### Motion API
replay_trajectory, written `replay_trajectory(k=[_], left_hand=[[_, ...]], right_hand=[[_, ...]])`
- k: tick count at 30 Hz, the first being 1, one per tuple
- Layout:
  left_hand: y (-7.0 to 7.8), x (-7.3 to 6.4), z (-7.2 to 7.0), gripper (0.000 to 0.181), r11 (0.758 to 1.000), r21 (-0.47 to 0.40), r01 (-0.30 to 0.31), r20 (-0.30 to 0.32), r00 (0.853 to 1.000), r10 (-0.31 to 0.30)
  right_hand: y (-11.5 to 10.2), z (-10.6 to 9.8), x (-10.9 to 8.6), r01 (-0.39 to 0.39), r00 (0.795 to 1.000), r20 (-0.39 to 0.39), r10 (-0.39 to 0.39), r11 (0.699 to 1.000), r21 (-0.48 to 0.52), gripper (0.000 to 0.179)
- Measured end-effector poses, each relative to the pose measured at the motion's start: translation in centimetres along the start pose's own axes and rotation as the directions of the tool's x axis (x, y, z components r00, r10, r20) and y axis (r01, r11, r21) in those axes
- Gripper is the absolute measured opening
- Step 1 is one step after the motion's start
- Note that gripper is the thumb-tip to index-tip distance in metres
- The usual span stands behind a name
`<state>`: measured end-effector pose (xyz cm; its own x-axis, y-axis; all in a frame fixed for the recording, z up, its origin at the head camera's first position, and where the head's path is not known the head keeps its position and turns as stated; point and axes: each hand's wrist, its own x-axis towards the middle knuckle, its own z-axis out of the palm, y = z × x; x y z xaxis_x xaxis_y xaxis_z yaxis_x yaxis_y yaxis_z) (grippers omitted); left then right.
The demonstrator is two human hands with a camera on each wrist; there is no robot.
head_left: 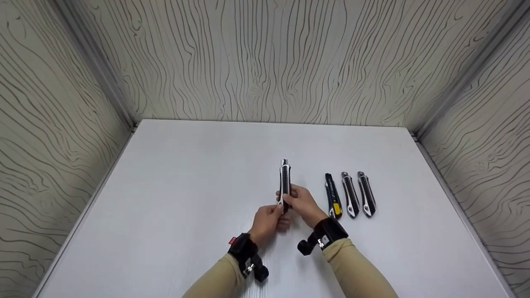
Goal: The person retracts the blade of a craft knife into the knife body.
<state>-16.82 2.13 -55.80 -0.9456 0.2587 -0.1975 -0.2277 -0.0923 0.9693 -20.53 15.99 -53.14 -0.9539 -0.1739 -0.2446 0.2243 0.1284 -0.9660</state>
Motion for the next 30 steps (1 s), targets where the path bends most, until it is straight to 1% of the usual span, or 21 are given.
replay_trajectory(k=[6,8,12,15,19,23,25,27,30], left_hand=[[0.0,-0.1,0.1,0.035,0.999,-0.024,0.029,0.002,1.0,-0.029],[-0.1,-0.1,0.2,0.035,0.998,-0.044,0.037,0.014,0.999,-0.036],[-0.2,-0.2,0.3,0.036,0.998,-0.057,0.034,0.028,0.999,-0.032],[-0.4,-0.2,0.4,0.036,0.999,-0.047,0.025,0.032,0.999,-0.024],[-0.6,-0.2,0.8,0.036,0.998,-0.055,0.035,0.053,0.998,-0.032],[-0.6,-0.2,1.2,0.036,0.996,-0.071,0.053,0.072,0.996,-0.048],[-0.6,-0.2,1.4,0.036,0.996,-0.072,0.059,0.076,0.996,-0.053],[-0.7,-0.2,1.6,0.036,0.996,-0.06,0.06,0.074,0.996,-0.056],[-0.7,-0.3,1.9,0.036,0.996,-0.044,0.074,0.068,0.995,-0.071]], right_hand=[[0.0,-0.1,-0.1,-0.015,1.0,-0.014,0.015,1.0,-0.021,0.035],[0.0,-0.2,-0.2,-0.018,1.0,-0.024,0.018,0.999,-0.027,0.034],[0.0,-0.5,-0.3,-0.018,0.999,-0.041,0.016,0.998,-0.058,0.034],[0.0,-0.8,-0.4,-0.006,0.999,-0.037,0.003,0.996,-0.085,0.035],[0.1,-1.4,-0.5,0.006,1.0,-0.021,-0.008,0.995,-0.097,0.037],[0.3,-1.8,-0.5,-0.022,0.999,-0.031,0.019,0.994,-0.11,0.039],[0.3,-2.0,-0.5,-0.048,0.998,-0.051,0.042,0.992,-0.113,0.04],[0.4,-2.1,-0.5,-0.081,0.994,-0.076,0.073,0.991,-0.107,0.039],[0.5,-2.3,-0.6,-0.108,0.99,-0.099,0.099,0.99,-0.094,0.039]])
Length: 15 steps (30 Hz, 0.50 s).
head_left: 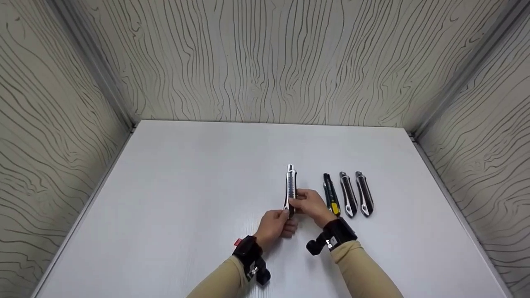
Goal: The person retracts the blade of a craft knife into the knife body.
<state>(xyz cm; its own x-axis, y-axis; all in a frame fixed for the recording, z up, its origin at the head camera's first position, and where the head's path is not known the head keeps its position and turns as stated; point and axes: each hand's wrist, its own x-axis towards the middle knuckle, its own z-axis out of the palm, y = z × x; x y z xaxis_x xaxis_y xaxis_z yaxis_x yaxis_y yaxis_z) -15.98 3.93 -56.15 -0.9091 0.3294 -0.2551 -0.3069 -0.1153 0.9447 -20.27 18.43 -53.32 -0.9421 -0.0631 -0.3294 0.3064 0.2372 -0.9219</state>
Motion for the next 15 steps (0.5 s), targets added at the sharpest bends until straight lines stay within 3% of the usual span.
replay_trajectory(k=[7,15], left_hand=[[-0.1,-0.1,0.5,0.032,0.996,0.086,0.031,0.004,0.999,-0.032],[0.0,-0.2,0.8,0.027,0.996,0.08,0.037,0.02,0.999,-0.039]], right_hand=[[0.7,-0.8,-0.3,-0.036,0.998,-0.048,0.035,0.999,-0.003,0.036],[1.0,-2.3,-0.7,-0.04,0.994,-0.1,0.038,0.999,-0.018,0.036]])
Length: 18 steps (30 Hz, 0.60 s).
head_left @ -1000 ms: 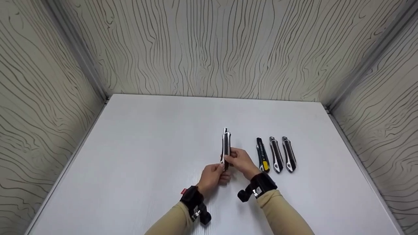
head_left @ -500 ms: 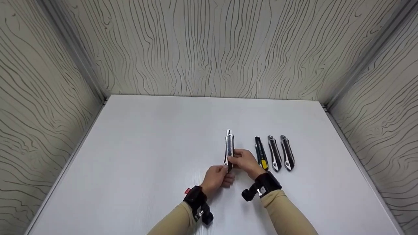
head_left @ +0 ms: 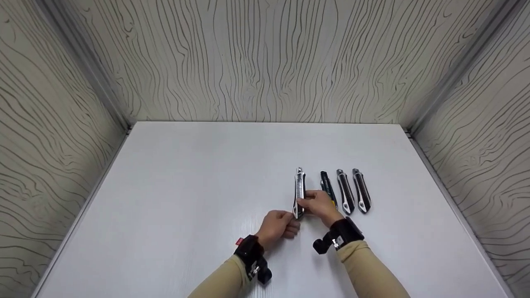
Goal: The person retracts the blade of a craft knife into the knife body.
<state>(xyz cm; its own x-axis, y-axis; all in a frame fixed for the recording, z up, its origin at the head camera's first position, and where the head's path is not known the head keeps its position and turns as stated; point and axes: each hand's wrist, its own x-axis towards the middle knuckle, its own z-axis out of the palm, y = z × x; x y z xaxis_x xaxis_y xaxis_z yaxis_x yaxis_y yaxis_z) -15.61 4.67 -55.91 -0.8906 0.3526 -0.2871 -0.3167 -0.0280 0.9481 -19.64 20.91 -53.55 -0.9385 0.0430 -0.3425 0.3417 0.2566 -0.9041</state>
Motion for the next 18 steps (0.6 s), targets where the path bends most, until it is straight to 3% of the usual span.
replay_trajectory(k=[10,18], left_hand=[[0.3,-0.4,-1.3,0.027,1.0,-0.006,0.003,-0.027,1.0,-0.004],[0.5,-0.6,-2.5,0.029,1.0,0.018,-0.006,-0.043,0.999,0.007]], right_hand=[[0.5,-0.7,0.5,-0.011,0.996,-0.092,-0.004,0.986,-0.165,0.035],[0.1,-0.9,0.5,0.02,0.983,-0.155,-0.097,0.899,-0.437,0.035]])
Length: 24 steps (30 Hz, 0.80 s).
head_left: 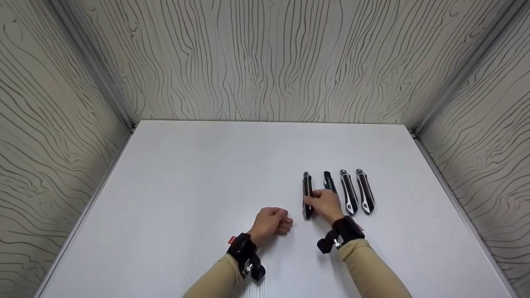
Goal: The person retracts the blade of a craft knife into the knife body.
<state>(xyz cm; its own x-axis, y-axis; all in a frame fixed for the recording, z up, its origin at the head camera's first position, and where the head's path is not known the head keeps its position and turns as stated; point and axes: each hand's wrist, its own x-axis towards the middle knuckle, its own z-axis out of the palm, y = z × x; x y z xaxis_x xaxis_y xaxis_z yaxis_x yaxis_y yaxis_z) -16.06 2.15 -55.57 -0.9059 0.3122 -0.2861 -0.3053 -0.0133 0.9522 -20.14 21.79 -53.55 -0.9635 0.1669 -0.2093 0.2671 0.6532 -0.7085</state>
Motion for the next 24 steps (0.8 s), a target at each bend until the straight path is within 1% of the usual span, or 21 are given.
replay_trajectory(k=[8,15,18,21,23,24], left_hand=[[0.0,0.0,-0.4,0.029,1.0,-0.011,0.007,-0.007,1.0,-0.007],[0.0,0.0,-0.8,0.028,1.0,-0.009,0.027,-0.009,1.0,-0.027],[0.1,-0.1,-1.1,0.028,1.0,0.002,0.019,-0.004,1.0,-0.019],[0.4,-0.2,-1.6,0.029,0.999,0.043,-0.005,-0.01,1.0,0.005],[0.6,-0.4,-2.1,0.03,0.995,0.092,-0.022,-0.015,1.0,0.023],[0.8,-0.4,-2.4,0.031,0.992,0.126,-0.03,-0.02,0.999,0.032]], right_hand=[[0.4,0.0,0.0,0.037,0.994,-0.095,-0.049,0.991,-0.129,0.043],[0.4,0.0,0.0,0.06,0.991,-0.111,-0.081,0.981,-0.183,0.04],[0.4,-0.1,-0.1,0.063,0.989,-0.118,-0.088,0.978,-0.198,0.036],[0.4,-0.3,-0.2,0.047,0.99,-0.117,-0.073,0.976,-0.212,0.037],[0.6,-0.5,-0.2,0.052,0.99,-0.118,-0.078,0.976,-0.21,0.04],[0.7,-0.7,-0.2,0.066,0.988,-0.121,-0.093,0.975,-0.211,0.042]])
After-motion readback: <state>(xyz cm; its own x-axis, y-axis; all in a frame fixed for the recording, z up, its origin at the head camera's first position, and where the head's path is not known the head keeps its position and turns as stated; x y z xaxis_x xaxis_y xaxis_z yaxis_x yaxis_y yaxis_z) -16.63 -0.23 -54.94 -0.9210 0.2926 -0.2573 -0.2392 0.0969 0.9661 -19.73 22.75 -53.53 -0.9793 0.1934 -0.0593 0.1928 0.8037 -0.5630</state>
